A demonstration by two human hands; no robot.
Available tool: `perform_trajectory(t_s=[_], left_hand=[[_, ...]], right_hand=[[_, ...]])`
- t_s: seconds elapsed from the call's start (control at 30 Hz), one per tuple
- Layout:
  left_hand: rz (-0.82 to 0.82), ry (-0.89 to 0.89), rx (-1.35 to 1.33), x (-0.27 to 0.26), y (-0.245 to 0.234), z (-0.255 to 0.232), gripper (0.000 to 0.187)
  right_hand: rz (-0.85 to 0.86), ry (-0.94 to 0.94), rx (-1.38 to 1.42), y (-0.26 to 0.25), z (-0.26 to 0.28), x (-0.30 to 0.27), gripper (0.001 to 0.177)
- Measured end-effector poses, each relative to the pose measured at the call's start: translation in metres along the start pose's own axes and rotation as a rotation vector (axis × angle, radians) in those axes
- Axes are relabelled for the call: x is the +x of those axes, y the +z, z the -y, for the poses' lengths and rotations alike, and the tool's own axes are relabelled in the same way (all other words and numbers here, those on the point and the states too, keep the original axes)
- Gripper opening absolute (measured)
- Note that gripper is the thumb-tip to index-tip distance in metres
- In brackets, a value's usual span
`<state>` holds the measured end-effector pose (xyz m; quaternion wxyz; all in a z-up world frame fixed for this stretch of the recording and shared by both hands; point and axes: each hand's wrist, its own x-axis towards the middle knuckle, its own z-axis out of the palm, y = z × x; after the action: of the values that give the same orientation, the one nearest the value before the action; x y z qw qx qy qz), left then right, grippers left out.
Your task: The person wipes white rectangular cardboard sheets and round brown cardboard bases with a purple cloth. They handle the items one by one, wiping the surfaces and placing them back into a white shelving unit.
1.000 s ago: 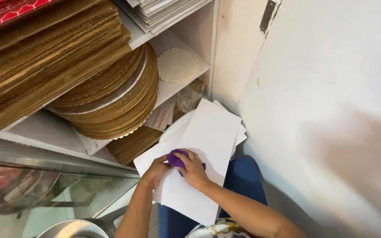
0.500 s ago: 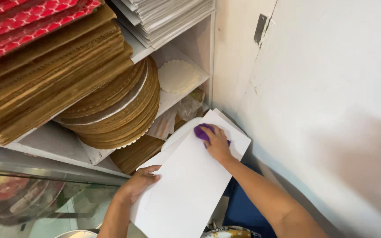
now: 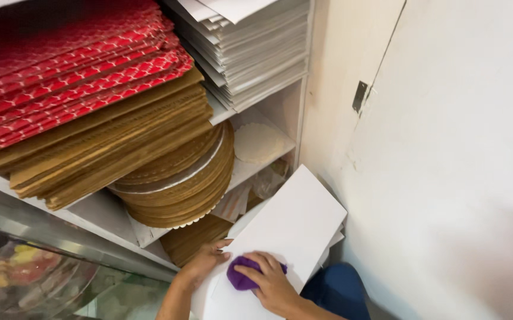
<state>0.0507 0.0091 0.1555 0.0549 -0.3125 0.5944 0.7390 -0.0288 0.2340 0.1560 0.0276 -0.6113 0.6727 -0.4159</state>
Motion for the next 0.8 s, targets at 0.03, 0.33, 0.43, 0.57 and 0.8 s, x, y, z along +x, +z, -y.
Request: perform_trajectory(t_s=[0.03,0.33,0.43,0.57,0.8], left_hand=[[-0.003,0.01,-0.001,-0.006,0.002,-0.009,0.041],[0.017,0.167,0.112,-0.075,0.001,-0.095,0.041],[-0.051,0.105,-0.001,-0.109,0.002,-0.126,0.042],[-0.095,0.206,0.199,-0.131,-0.019,-0.135,0.044],[-0.019,0.349,-0.042,-0.174,-0.006,-0.167,0.048]], right_hand=[[0.0,-0.009,-0.004,-0.001,-0.008,-0.003,0.074],[-0.42,0.141,-0.417,-0.106,-0.065,0.017,0.08],[-0.627,0.272,-0.354,-0.148,-0.06,0.023,0.054],[-1.09,0.658,0.259,-0.179,-0.042,0.032,0.05],[-1.184,0.629,1.111,-0.201,-0.025,0.038,0.052]])
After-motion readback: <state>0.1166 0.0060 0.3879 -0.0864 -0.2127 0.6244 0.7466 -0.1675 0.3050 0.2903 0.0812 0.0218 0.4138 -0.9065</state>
